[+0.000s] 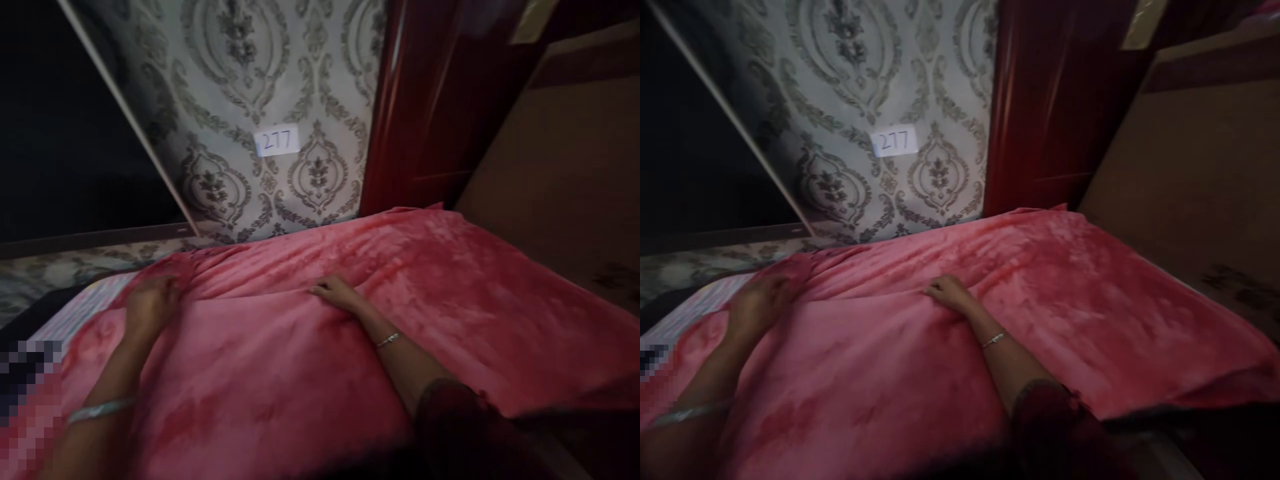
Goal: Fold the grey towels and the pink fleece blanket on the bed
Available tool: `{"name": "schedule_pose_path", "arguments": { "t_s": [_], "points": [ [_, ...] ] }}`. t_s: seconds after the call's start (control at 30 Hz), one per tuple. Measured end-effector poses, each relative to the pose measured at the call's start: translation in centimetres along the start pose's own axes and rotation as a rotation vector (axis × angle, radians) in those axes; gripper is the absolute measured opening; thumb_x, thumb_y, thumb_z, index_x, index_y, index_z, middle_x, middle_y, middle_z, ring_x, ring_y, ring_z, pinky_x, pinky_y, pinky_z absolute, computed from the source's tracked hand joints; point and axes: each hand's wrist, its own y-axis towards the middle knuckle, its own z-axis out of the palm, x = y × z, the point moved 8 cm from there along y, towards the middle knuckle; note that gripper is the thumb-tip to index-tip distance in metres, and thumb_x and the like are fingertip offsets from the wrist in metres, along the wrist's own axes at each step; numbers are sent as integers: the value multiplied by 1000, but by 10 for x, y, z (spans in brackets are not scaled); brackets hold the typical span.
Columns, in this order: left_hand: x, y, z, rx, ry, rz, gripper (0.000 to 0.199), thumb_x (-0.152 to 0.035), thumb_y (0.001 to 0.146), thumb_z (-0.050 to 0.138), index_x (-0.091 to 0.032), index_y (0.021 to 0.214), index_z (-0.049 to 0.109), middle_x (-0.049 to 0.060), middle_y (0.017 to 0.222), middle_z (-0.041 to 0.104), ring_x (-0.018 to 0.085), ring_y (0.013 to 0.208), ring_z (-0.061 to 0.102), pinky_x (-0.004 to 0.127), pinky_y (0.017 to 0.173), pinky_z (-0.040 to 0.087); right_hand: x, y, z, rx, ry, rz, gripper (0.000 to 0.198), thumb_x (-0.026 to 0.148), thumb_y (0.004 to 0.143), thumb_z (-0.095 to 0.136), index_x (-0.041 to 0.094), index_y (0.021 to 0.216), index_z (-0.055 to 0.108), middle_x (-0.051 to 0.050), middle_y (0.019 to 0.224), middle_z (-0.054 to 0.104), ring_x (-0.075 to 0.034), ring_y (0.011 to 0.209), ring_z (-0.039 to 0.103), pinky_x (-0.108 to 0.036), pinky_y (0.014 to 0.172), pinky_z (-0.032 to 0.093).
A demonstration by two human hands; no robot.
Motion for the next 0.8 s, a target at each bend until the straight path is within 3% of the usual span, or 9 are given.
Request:
{"name": "schedule_pose_path", "arguments": {
  "t_s": [0.07,0.17,0.27,0.33,0.43,0.53,0.7,0.8],
  "points": [
    [-86,-8,15,88,-222,266,47,-40,89,40,-12,115,67,17,118,72,31,110,67,44,97,53,4,0,-6,-32,-16,-8,35,30,90,63,20,58,51,3,59,51,-11,59,42,-27,57,26],
    [-200,-38,30,156,-346,566,42,-43,88,48,-20,118,67,12,120,73,29,114,66,43,102,52,11,-1,-12,-80,-6,-33,37,33,93,60,21,59,53,2,60,53,-12,60,44,-28,57,29],
    [-254,-61,50,256,-352,603,31,-40,89,50,-24,105,70,10,108,76,29,104,70,41,93,56,20,-4,-16,-106,12,-66,35,39,95,58,21,66,62,3,61,57,-13,61,48,-27,57,33],
    [-259,-66,57,239,-342,544,26,-37,90,47,-25,95,70,9,100,76,29,98,71,41,88,58,22,-6,-22,-123,11,-86,27,39,94,60,22,75,68,4,63,60,-14,62,52,-26,58,39],
    [-245,-67,56,95,-345,477,28,-37,91,42,-24,92,67,10,98,75,30,96,71,43,85,58,7,-17,-53,-208,-16,-96,15,28,92,60,27,84,73,2,79,70,-17,79,63,-28,75,49],
    [-230,-66,51,-26,-340,457,31,-38,93,38,-22,92,64,11,95,74,28,93,71,39,81,57,-37,-44,-111,-375,-84,-25,17,19,87,59,26,84,73,-2,95,74,-21,94,65,-34,91,49],
    [-226,-63,37,-198,-322,473,26,-37,92,41,-21,90,62,10,91,73,26,90,70,34,78,55,-127,-120,-219,-677,-204,175,24,17,84,48,21,87,72,-10,97,73,-26,98,64,-45,96,48],
    [-225,-61,28,-265,-315,466,24,-36,92,43,-22,92,62,11,94,73,27,93,69,35,79,53,-155,-150,-252,-712,-240,201,25,20,83,51,21,93,73,-9,101,74,-26,100,63,-49,102,45]
  ]
}}
